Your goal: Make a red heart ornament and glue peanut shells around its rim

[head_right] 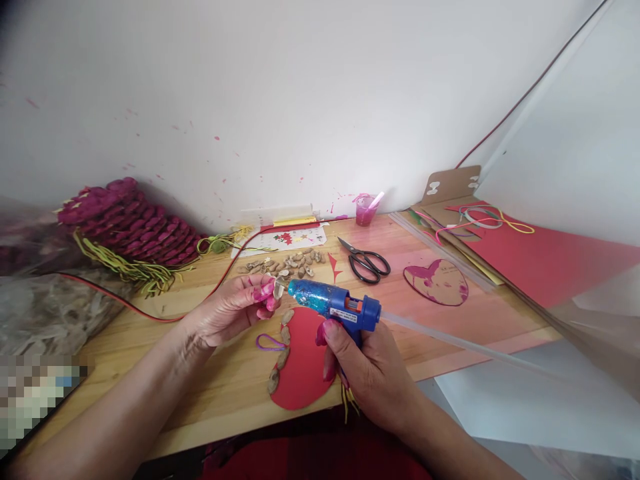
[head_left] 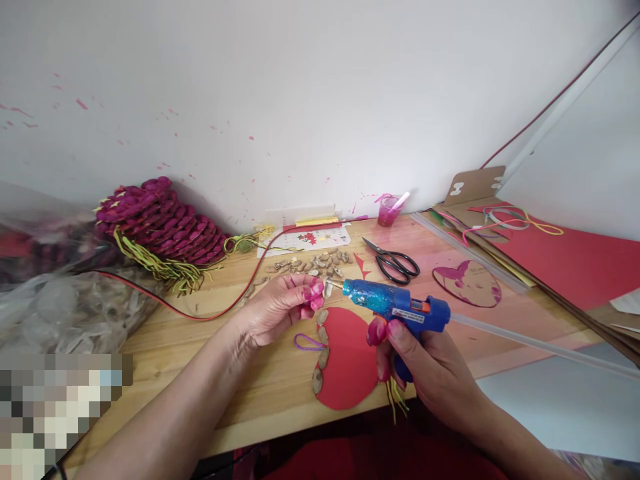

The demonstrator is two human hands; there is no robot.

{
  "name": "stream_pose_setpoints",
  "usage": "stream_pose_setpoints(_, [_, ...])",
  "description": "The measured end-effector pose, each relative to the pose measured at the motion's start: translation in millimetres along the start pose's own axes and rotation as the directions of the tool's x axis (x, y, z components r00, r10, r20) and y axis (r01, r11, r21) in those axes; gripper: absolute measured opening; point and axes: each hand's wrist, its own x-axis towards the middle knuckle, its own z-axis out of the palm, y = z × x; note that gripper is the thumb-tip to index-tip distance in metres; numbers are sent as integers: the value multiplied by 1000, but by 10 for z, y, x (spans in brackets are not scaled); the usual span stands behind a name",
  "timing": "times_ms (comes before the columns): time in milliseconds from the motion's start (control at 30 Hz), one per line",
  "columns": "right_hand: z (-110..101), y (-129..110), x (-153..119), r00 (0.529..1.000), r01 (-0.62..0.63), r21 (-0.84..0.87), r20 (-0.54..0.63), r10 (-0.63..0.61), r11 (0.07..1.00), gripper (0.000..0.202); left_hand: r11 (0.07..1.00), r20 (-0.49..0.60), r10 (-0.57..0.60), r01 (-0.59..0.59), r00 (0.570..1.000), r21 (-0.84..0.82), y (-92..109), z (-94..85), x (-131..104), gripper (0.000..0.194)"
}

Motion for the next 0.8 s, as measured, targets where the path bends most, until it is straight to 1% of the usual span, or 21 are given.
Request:
stream_pose_setpoints(133, [0, 0, 6, 1000, -3, 14, -10, 3, 1000, 51, 1000, -2, -1, 1, 1000, 6, 6, 17, -6, 33])
stream_pose_setpoints(333, [1, 12, 5, 1000, -8, 11, -8, 8, 1000, 55, 1000, -14, 8, -8, 1000, 20, 9, 15, -8, 35])
stream_pose_setpoints(467, [1, 15, 12, 1000, 4, 20, -22, -4, 1000, 49, 1000, -15, 0, 0, 1000, 23, 5, 7, -9, 34])
stream_pose_setpoints(600, [6, 9, 31, 1000, 7, 23, -14, -7, 1000, 51, 1000, -13, 8, -8, 1000, 30, -4, -1, -1, 33])
stream_pose_setpoints(800, [7, 8, 32, 999, -3, 21, -33, 4, 1000, 49, 1000, -14, 7, -6, 1000, 25, -13, -13, 2, 33])
